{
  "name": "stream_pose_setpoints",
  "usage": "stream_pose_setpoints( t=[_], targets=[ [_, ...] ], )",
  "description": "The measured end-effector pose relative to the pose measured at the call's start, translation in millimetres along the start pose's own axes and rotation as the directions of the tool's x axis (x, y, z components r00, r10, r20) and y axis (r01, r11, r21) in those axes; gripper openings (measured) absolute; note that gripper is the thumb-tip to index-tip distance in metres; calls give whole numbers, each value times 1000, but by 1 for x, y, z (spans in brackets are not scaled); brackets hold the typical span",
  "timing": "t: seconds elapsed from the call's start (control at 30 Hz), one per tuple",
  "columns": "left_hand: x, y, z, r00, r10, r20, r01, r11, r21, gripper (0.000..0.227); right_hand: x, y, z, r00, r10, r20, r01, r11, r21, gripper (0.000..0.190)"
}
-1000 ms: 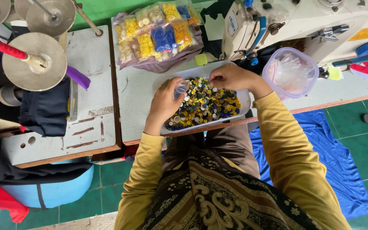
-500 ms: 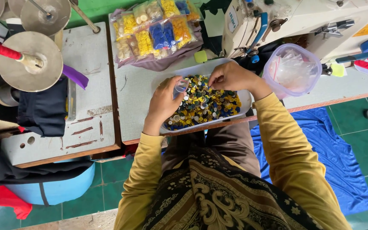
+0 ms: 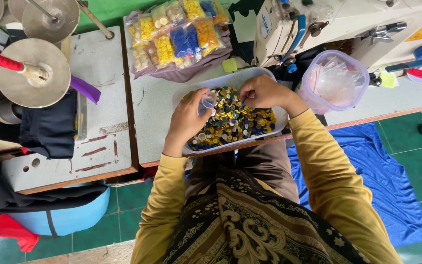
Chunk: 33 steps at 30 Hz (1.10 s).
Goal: Manually picking up small buttons from a container and placing them into a small plastic bag.
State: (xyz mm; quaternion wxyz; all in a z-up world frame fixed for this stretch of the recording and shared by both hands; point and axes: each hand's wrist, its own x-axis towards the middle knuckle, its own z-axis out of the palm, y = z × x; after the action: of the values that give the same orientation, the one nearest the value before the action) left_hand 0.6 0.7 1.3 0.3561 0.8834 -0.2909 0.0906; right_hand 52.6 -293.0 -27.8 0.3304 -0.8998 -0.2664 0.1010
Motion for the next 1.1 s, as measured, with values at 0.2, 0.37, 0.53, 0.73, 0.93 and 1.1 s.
stream_pose_setpoints(
  t=[0.2,0.37,0.53,0.73,0.93,1.1],
  targets=[
    [-1,-1,2,1000,-18,21,18,1000,-7,54,2,-66,-19,951,-245,-187,259,964,53,13],
    [-2,-8,8,1000,-15,-25,15,1000,-5,50,14,-121,-4,877,-398,-269,367,917,-159,15],
    [-3,-21,17,996,11,-87,-11,1000,8,47,12,-134,-13,920,-360,-157,336,928,-157,22],
    [-2,-13,12,997,14,-74,-15,1000,-17,52,10,-41,-3,981,-159,-107,114,932,-345,15],
    [-3,-17,14,999,-6,-50,5,1000,-13,52,24,-16,26,999,40,-4,-38,905,-423,17],
    [0,-10,9,999,-30,-31,29,999,-28,53,25,-2,40,995,-69,-70,17,822,-569,19]
  ],
)
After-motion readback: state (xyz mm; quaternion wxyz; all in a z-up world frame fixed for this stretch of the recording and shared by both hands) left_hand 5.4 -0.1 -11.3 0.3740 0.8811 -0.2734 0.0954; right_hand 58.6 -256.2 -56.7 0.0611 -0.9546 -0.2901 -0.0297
